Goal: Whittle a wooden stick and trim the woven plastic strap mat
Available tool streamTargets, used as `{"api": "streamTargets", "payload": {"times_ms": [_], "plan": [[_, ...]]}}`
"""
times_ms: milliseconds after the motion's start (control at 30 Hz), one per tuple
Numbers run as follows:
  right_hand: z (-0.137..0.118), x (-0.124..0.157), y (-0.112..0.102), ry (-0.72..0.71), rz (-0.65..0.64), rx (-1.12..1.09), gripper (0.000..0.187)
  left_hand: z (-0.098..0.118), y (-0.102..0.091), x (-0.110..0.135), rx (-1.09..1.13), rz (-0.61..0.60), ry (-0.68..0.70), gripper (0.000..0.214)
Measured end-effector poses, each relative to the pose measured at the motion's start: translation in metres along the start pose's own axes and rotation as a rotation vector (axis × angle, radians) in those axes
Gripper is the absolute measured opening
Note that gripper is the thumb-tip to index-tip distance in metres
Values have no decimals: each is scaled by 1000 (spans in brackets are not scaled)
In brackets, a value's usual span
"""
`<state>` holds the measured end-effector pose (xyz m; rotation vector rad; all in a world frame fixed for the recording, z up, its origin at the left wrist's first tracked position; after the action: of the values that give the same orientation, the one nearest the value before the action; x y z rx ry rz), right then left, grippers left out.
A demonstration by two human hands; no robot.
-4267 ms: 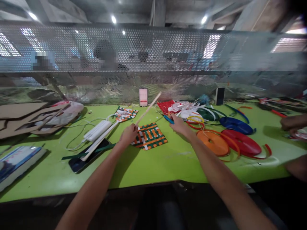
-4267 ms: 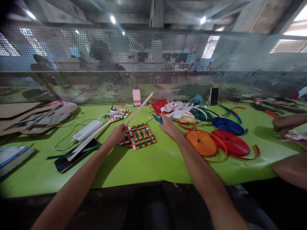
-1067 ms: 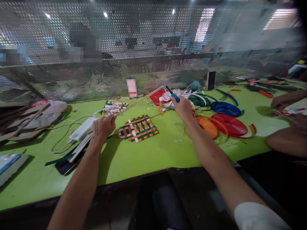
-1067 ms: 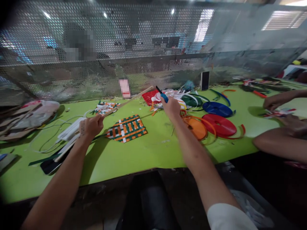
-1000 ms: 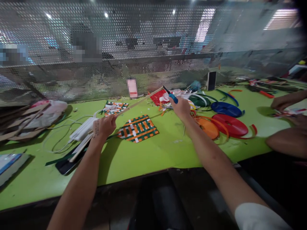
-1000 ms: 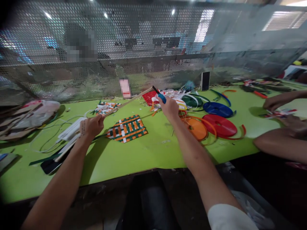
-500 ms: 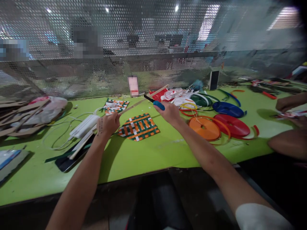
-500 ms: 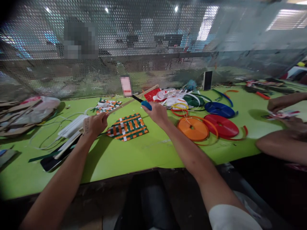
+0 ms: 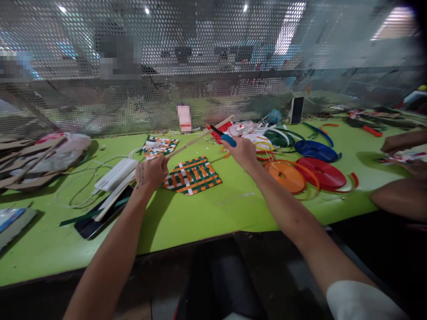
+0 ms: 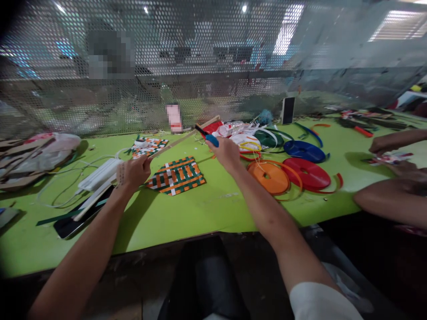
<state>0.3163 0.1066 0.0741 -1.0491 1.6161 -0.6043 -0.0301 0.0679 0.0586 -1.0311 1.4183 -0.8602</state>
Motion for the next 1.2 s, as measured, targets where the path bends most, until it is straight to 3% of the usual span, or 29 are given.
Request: {"api": "streamTargets", "payload": {"times_ms": [133, 367, 600, 767, 833, 967, 1200], "plan": [[-25, 10, 7, -106, -46, -55, 57, -3, -2, 1, 19, -7, -22, 51], [40, -15, -13, 152, 93, 28, 66, -6, -6, 1, 19, -24, 8, 50], [16, -9, -3, 13, 35, -32, 61, -7, -5, 0, 13, -4, 16, 47], [75, -20, -12, 246, 98, 10, 58, -20, -3, -3, 31, 9, -39, 47], [89, -24, -15, 277, 120, 11, 57, -24, -5, -3, 33, 38, -74, 49], [75, -24, -17, 213, 187, -15, 63, -23, -5, -2, 36, 18, -75, 48], [44, -17, -12, 97, 177, -73, 65, -23, -4, -2, 62, -4, -82, 47]]}}
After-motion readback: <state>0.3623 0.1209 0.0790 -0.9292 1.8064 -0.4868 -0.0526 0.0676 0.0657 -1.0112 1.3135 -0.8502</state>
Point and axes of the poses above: each hand's wrist, its own x-axis away from the middle knuckle, its own y-axis out of the palm, z = x × y, the point moved 6 cm from there along -x, towards the middle knuckle, and after that the axes turned 5 degrees about -x, right-handed, at the moved point
